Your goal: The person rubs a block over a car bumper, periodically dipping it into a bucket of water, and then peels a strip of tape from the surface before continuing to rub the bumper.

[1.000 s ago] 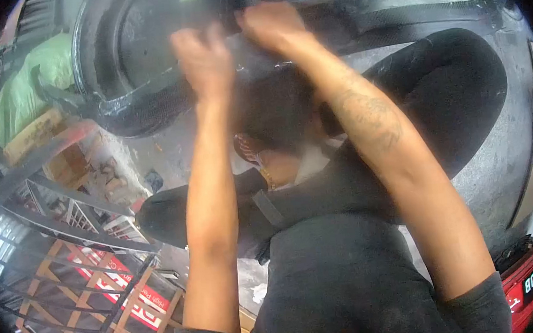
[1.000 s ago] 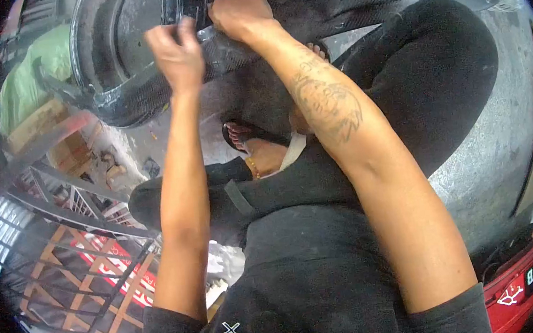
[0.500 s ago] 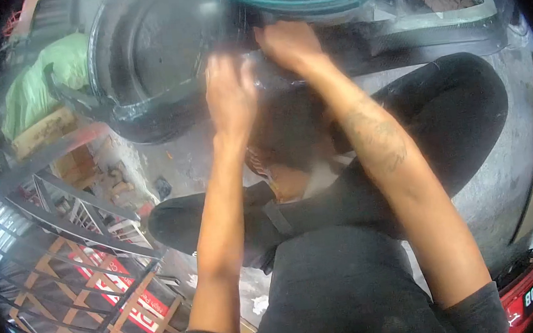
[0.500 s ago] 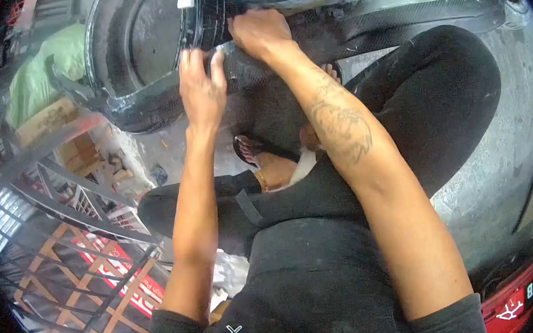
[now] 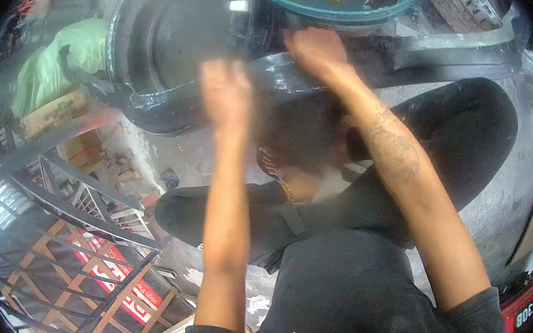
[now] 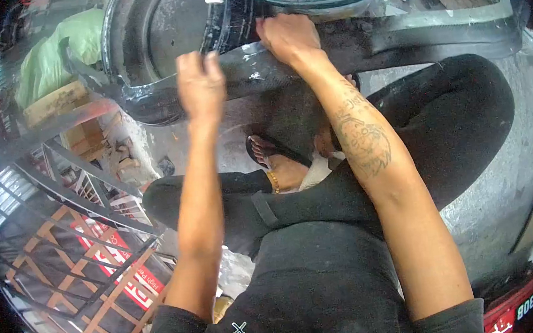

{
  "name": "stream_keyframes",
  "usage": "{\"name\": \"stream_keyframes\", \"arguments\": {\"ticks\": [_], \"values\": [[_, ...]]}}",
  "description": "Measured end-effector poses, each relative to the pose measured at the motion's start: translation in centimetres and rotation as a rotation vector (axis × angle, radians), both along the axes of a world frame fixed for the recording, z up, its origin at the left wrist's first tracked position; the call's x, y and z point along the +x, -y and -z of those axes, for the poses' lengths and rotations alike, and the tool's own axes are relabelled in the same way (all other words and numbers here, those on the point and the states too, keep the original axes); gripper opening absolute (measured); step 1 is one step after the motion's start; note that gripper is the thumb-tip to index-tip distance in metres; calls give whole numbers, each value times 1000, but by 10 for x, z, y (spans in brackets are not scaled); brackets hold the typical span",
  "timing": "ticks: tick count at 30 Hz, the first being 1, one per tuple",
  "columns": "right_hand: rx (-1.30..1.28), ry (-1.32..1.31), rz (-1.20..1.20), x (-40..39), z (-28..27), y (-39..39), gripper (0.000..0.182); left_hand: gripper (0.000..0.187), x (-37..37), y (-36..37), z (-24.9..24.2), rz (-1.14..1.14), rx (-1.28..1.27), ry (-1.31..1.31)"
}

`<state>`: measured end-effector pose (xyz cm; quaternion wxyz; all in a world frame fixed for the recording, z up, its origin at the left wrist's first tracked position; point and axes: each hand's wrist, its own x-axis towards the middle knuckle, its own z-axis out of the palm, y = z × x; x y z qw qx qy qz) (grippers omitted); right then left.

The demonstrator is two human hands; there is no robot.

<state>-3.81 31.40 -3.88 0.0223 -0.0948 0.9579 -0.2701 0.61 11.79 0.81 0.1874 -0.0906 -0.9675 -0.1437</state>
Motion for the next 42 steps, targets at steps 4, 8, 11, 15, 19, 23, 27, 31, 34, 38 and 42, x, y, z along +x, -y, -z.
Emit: {"name": "stream_keyframes", "arguments": {"ticks": [4,8,11,15,19,23,27,31,34,38,42], "values": [[-12,24,17,2,-9,0,57,28,10,-29,-8,48,66,112],[-25,9,1,3,-4,-3,58,30,2,27,-7,-44,67,63],[21,-55,-24,-1,5,1,58,29,-2,-15,-2,66,103,24],[-9,-26,-14,0,-1,-1,58,30,-2,-12,-4,100,104,102],[24,11,1,0,-6,-1,57,28,3,45,-20,-109,64,45],[6,64,11,0,-8,1,57,26,-3,-34,-1,100,72,55],[21,45,-20,0,-6,-1,55,30,2,50,-15,-3,68,48],[14,3,-10,-1,1,3,56,26,1,56,-9,-108,41,-31],[-3,13,34,1,-8,1,59,30,-3,-21,0,40,72,92],[0,22,4,2,-6,-2,58,32,-10,105,0,-164,-17,37],[-18,-46,7,0,2,2,58,27,-10,88,-8,-207,-18,39]]}}
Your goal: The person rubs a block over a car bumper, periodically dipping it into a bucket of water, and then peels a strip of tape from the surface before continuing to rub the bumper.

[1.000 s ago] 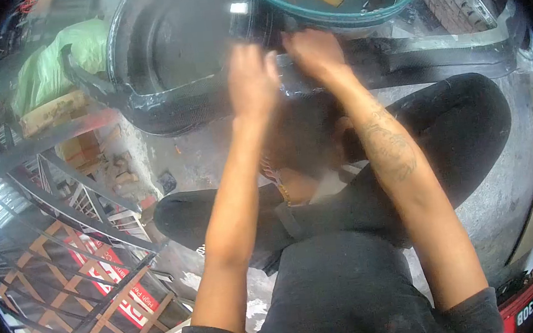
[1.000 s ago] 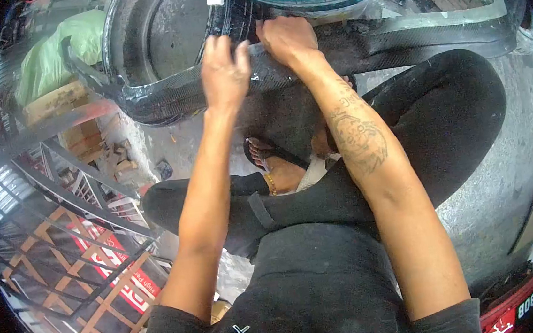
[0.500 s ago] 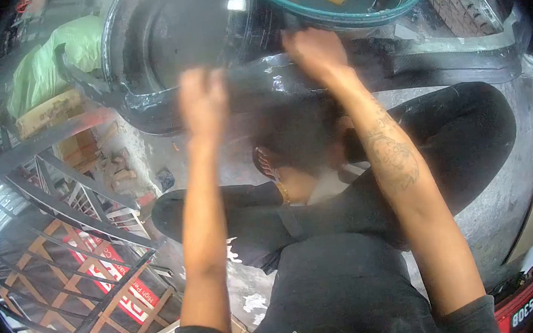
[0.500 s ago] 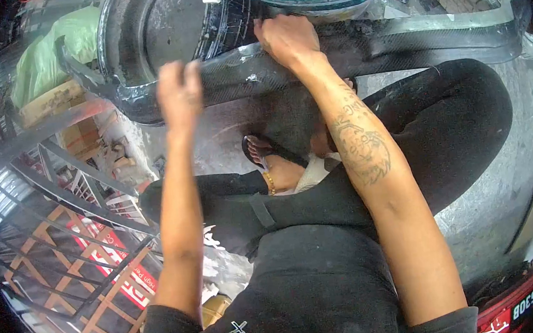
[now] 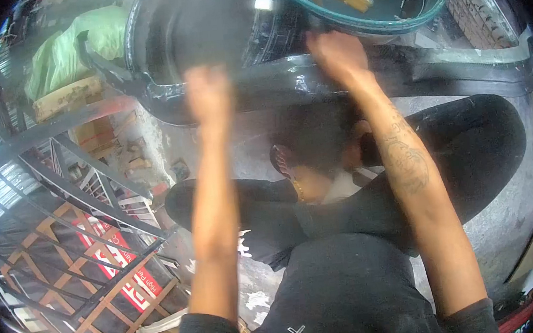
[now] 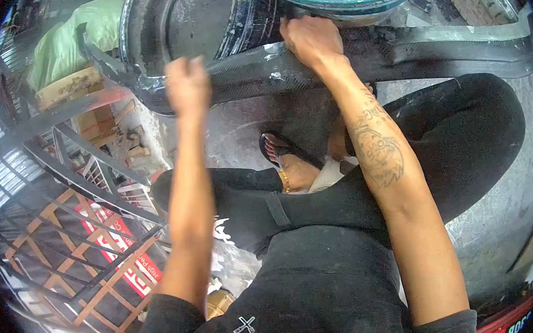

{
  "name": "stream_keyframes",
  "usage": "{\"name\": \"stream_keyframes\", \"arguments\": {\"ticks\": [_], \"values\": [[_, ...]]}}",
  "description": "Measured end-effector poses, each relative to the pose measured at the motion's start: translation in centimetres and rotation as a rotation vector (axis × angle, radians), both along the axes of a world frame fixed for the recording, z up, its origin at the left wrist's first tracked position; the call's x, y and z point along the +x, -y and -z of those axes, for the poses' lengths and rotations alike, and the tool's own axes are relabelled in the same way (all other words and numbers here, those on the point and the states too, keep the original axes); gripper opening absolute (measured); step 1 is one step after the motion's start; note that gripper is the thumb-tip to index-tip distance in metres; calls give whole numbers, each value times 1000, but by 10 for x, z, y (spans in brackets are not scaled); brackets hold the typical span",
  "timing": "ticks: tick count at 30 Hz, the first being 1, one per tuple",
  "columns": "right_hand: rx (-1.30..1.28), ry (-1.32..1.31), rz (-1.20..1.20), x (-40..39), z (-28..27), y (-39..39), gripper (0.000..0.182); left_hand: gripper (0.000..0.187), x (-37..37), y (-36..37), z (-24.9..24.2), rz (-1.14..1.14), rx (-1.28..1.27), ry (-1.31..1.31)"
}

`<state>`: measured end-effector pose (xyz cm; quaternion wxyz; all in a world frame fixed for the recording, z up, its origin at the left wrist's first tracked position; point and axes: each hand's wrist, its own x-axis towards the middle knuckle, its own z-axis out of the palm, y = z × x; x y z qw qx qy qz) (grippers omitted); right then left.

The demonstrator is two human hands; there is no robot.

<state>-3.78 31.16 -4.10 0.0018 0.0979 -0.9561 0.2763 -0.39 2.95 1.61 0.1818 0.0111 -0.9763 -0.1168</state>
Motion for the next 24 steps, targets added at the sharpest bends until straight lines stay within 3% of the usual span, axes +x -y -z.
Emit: {"name": "stream_keyframes", "arguments": {"ticks": [1,3,5,6,8,9,11,12,15,17,20,24], "values": [[10,-9,10,0,0,-1,59,27,6,-50,7,109,114,-57],[14,-12,-1,-1,-1,-3,59,29,15,-119,6,191,9,35],[21,-14,-33,-1,-1,-4,59,32,13,-82,-8,192,61,127],[16,-26,-21,-1,-3,-4,59,34,10,-42,-6,182,100,13],[2,-34,-4,2,-4,-2,60,37,-2,52,-4,-29,-55,42],[7,-17,2,2,-6,-2,60,35,-2,56,-7,-116,-49,50],[21,-12,-4,1,-9,-1,60,31,2,8,3,-20,-109,-38],[30,6,-5,0,-8,-1,59,27,8,-38,0,91,20,-89],[-1,172,-6,3,-25,-4,67,28,21,-100,-8,179,153,48],[-70,-2,37,3,-22,1,61,29,22,-77,-19,181,152,10],[-87,-9,22,2,-29,24,64,31,20,-2,-14,75,-50,-124],[-119,35,43,-6,-24,56,68,36,10,60,-24,-107,-81,-38]]}}
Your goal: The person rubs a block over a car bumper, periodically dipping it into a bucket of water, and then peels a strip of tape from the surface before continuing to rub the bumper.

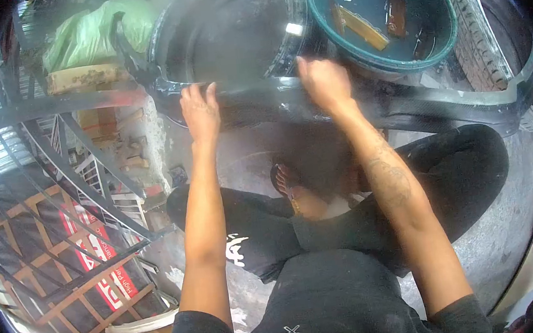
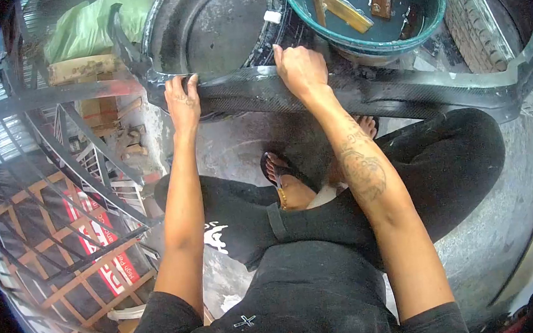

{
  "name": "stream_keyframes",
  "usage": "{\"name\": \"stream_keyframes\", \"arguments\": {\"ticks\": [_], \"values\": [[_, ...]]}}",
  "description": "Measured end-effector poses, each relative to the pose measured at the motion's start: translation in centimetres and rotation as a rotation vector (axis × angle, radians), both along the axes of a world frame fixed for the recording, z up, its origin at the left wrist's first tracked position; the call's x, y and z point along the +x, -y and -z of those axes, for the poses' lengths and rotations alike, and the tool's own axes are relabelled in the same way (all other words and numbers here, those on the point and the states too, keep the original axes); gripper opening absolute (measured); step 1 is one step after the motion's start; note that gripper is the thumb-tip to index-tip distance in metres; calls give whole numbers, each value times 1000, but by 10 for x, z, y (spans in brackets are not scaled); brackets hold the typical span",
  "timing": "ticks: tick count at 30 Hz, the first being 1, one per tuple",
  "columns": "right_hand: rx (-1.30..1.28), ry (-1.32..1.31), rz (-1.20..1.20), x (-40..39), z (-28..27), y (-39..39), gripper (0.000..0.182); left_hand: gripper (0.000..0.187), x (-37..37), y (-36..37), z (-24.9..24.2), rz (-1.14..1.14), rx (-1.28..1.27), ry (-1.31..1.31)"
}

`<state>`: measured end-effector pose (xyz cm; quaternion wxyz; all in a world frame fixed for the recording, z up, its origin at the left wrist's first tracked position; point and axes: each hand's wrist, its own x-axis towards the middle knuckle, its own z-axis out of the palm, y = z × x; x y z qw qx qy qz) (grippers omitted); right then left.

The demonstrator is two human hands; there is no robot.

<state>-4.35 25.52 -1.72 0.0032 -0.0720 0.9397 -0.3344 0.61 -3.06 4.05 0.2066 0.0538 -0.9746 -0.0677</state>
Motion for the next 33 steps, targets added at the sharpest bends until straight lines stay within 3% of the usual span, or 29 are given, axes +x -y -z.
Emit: {"name": "stream_keyframes", "arguments": {"ticks": [3,5,6,7,9,13,14,16,17,19,21,23,25,27,29,31,33], "values": [[-7,2,23,-4,6,10,68,38,-18,2,17,-152,-51,28],[-10,-10,34,-8,4,10,67,37,-21,-34,27,15,16,-49],[-6,-12,38,-8,0,12,67,33,-19,-70,19,77,135,46],[-2,-9,40,-9,-2,13,67,30,-15,-92,25,193,53,-40],[13,12,36,-14,0,19,67,28,-23,-77,19,228,6,-50],[-19,11,23,-20,6,31,68,28,-49,24,16,-2,-54,-3],[-11,46,44,-19,7,32,68,27,-53,25,33,-30,-182,-90],[0,46,45,-22,8,35,68,27,-43,-36,34,105,-38,-140],[17,54,57,-21,10,34,68,26,-34,-73,27,159,88,11],[16,73,46,-19,9,34,69,27,-22,-90,20,228,106,73],[24,42,35,-19,10,33,69,28,-36,-37,19,241,66,38],[27,49,36,-15,8,33,68,25,-54,24,14,46,2,52],[38,37,28,-18,2,32,68,24,-54,10,23,-2,-81,21],[23,39,32,-21,7,34,67,24,-39,-57,25,206,-6,-12],[-8,37,20,-19,9,32,68,25,-25,-80,18,297,50,93],[5,38,8,-19,4,32,69,26,-37,-26,9,298,91,151],[7,55,12,-12,5,29,69,25,-51,18,2,82,-3,104]]}}
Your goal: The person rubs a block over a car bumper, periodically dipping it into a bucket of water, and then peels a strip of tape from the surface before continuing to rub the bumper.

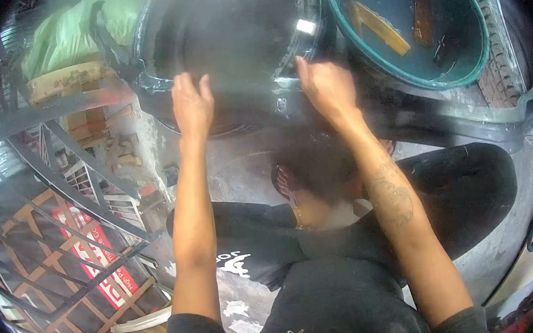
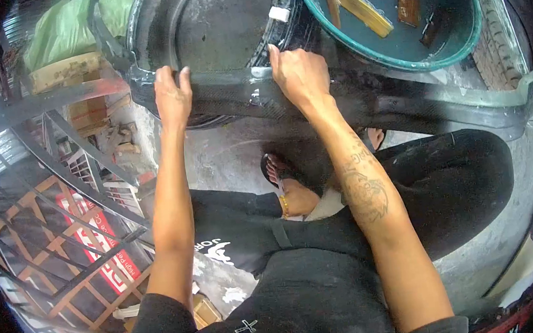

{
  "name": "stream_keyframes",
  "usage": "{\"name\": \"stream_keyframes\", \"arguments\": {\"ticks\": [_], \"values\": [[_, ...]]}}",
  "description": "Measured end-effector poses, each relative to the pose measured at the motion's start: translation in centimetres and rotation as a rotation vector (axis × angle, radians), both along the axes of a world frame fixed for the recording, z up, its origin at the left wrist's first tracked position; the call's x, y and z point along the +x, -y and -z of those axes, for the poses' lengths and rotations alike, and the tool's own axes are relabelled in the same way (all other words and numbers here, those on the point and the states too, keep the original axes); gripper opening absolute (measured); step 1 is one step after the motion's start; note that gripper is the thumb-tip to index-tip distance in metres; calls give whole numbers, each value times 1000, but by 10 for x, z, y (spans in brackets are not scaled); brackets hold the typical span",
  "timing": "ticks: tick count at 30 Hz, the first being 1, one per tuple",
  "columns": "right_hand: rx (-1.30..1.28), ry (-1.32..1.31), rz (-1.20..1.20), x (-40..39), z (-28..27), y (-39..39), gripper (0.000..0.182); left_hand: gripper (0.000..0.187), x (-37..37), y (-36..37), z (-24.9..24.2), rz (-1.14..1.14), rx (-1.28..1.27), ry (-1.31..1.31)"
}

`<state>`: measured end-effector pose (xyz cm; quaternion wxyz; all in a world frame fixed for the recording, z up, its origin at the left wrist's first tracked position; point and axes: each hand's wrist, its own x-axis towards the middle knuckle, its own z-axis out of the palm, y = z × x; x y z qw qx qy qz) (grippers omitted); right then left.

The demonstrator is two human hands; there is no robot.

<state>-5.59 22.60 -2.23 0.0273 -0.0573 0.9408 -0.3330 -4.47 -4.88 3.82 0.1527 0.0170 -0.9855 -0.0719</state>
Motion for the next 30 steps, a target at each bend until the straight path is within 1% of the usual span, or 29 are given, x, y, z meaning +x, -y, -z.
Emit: {"name": "stream_keyframes", "arguments": {"ticks": [2,3,4,6,8,9,10,12,13,14,16,18,20,22,23,24,26,27,28,30], "values": [[0,9,-8,-7,-1,1,69,27,7,-20,19,-9,-40,-99],[-10,11,-8,-6,-1,3,69,29,16,-51,20,34,62,-70],[-33,24,-1,-7,1,2,69,31,28,-81,21,174,59,-14],[-55,50,2,-3,4,3,68,29,37,-94,14,263,148,18],[-36,20,-24,-6,2,1,68,26,19,-51,11,183,54,36],[-27,-7,-26,-5,3,1,69,23,10,-36,1,60,49,39],[-27,1,-19,-2,5,-1,69,23,14,-42,5,66,49,47],[-34,-16,-12,-6,7,2,68,26,20,-68,12,24,81,-28],[-38,18,-8,-6,2,1,68,27,30,-91,12,175,121,-29],[-44,20,-2,-8,1,1,68,28,42,-113,10,204,76,-17],[-41,5,-11,-6,4,2,67,28,31,-83,5,268,87,44],[-42,-6,-18,-3,3,1,66,29,8,-36,11,95,4,52],[-69,-8,-5,-4,1,-1,65,30,6,-46,19,32,-59,-46],[-80,-7,7,-5,7,1,66,30,26,-104,11,164,27,25],[-95,17,-1,-6,7,0,66,29,39,-129,7,187,37,72],[-108,39,-13,-6,6,0,66,29,38,-121,9,232,40,30],[-94,29,-20,-6,5,1,66,29,21,-85,10,218,67,26],[-83,23,-19,-5,5,0,66,29,13,-64,15,136,3,-14],[-83,27,-15,-2,5,-1,66,28,9,-56,14,63,51,-11],[-104,-7,3,-4,4,-1,66,27,17,-79,31,123,-152,-246]]}}
